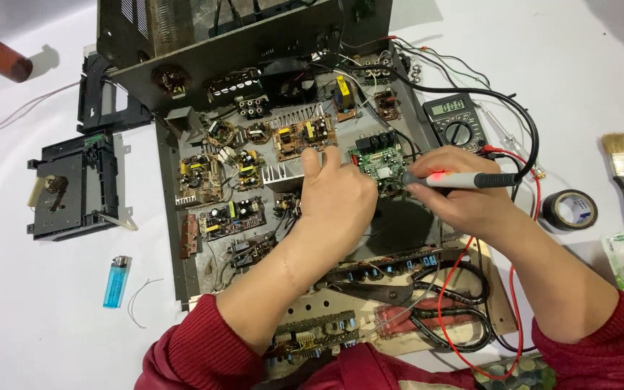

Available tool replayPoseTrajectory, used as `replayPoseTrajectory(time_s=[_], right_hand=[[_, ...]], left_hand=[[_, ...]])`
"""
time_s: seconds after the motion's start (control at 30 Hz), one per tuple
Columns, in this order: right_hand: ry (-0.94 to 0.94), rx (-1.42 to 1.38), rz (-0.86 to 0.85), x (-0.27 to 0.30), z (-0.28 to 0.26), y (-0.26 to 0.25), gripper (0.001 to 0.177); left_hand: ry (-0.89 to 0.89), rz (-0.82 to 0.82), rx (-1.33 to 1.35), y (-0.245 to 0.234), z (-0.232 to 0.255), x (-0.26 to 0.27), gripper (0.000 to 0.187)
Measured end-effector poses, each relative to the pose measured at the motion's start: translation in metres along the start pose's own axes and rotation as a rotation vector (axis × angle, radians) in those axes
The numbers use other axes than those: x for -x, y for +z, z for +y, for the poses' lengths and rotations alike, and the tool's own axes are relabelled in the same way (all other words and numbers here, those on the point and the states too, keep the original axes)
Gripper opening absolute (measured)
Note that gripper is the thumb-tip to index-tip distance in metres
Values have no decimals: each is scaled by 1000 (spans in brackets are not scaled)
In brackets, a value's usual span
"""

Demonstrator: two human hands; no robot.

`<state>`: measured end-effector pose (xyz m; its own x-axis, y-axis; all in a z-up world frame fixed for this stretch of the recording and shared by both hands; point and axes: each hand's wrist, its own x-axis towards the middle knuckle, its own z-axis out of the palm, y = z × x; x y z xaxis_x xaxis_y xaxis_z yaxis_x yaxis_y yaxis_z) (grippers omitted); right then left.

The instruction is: Soldering electronic components onto a circuit board within a device chassis.

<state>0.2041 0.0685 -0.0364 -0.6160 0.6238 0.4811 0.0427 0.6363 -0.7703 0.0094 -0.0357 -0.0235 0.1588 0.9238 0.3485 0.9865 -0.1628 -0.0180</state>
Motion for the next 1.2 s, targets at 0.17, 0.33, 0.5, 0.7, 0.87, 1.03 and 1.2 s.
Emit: replayPoseTrajectory(time_s=[0.17, 0.33, 0.5, 0.7, 0.87, 1.03, 1.2], right_hand=[[-10, 33, -2, 0, 1, -1, 14], [-26, -39, -14, 2, 0, -14, 18], [-8, -60, 91, 7, -9, -13, 15], [-49, -60, 39, 4, 4, -9, 19], [-8, -20, 11, 3, 0, -4, 17], [3, 22, -12, 3, 1, -3, 17], [27, 25, -14, 3, -4, -3, 16]], left_hand=[[6, -31, -50, -5, -1, 1, 20], [-10, -18, 80, -29, 4, 0, 14], [-44, -147, -68, -35, 6, 3, 19], [-30, -76, 69, -30, 2, 2, 10], [-23, -42, 43, -22, 3, 2, 9], [-26, -49, 72, -19, 7, 2, 12], [-11, -47, 70, -15, 6, 4, 13]])
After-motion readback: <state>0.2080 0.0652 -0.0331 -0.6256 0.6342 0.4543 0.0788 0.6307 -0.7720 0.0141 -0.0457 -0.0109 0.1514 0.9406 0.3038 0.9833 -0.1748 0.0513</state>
